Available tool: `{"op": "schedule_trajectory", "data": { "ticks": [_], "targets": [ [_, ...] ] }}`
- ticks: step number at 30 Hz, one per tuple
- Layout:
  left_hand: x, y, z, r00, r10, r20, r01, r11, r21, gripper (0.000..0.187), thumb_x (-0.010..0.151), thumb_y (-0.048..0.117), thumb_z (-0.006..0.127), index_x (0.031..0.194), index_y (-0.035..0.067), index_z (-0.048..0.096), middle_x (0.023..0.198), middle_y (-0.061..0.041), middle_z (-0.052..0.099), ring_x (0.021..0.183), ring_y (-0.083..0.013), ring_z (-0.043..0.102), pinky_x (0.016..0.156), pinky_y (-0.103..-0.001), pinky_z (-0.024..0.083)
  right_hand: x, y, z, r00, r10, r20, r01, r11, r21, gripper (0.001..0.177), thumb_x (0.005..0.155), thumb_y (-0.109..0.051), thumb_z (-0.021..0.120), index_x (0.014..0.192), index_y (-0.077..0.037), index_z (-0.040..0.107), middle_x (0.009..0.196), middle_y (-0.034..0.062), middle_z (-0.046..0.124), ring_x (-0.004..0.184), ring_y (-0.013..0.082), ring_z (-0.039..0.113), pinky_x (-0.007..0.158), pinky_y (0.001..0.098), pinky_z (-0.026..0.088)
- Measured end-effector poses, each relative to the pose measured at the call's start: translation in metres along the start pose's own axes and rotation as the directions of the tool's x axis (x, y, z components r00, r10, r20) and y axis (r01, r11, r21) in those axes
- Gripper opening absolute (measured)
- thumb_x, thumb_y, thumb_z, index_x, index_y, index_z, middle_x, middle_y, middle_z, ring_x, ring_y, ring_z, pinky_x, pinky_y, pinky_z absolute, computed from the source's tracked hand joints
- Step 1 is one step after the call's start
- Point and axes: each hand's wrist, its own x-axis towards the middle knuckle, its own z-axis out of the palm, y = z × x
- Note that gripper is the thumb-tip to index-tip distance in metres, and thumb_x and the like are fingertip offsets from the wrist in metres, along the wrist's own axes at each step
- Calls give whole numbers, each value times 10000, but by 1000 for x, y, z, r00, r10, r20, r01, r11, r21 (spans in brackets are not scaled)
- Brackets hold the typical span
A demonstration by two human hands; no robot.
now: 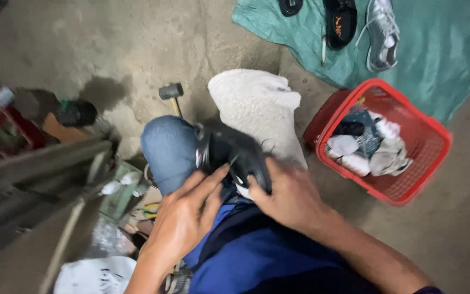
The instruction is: Hand-stitching the sole of a black sandal using a needle and thread in a shoe repair setting.
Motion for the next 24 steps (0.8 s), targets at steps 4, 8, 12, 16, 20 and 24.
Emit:
{"op": "schedule_trajectory", "data": {
  "ticks": [4,8,12,16,20,24],
  "targets": [
    [-11,-34,-4,991,-79,107,89,992,-90,436,1012,196,515,1436,204,617,1028,-11,701,761,-168,695,703,-291,521,-6,-14,26,954,-253,-159,207,943,-260,519,778,-423,701,1106,-27,629,827,107,721,662,306,710,536,478,534],
    [-8,-72,-8,988,-30,150,54,986,-161,394,1032,231,517,1392,159,662,888,-32,734,608,-132,581,598,-349,450,-5,-23,38,947,-315,-58,282,907,-313,804,764,-517,747,1259,99,601,933,193,733,685,295,709,554,382,554],
    [11,-78,-16,978,-11,209,43,987,-152,366,1022,199,542,1356,136,677,1093,-64,777,674,-149,637,607,-373,492,4,-19,39,939,-344,-27,316,889,-332,834,778,-533,778,1224,147,588,865,183,694,669,244,677,602,369,552],
    [29,-76,-20,973,44,225,-4,984,-179,344,1003,142,572,1323,98,693,1038,-73,773,718,-134,671,645,-312,550,6,-13,44,938,-346,-23,314,876,-365,949,709,-601,810,1251,146,587,885,159,696,661,205,665,576,328,545],
    [43,-66,-23,968,123,220,-89,984,-156,332,999,65,589,1313,97,692,857,-47,692,582,-112,581,548,-279,474,10,-9,44,935,-352,-45,316,883,-348,950,687,-590,825,1244,147,602,869,153,699,658,192,672,567,311,551],
    [51,-70,-13,952,223,209,-212,975,-70,404,1021,42,585,1402,168,633,828,3,590,560,-113,384,521,-279,397,12,-6,41,942,-336,-19,315,901,-298,944,706,-568,822,1269,151,581,902,173,705,667,211,687,551,324,563]
  ]
}}
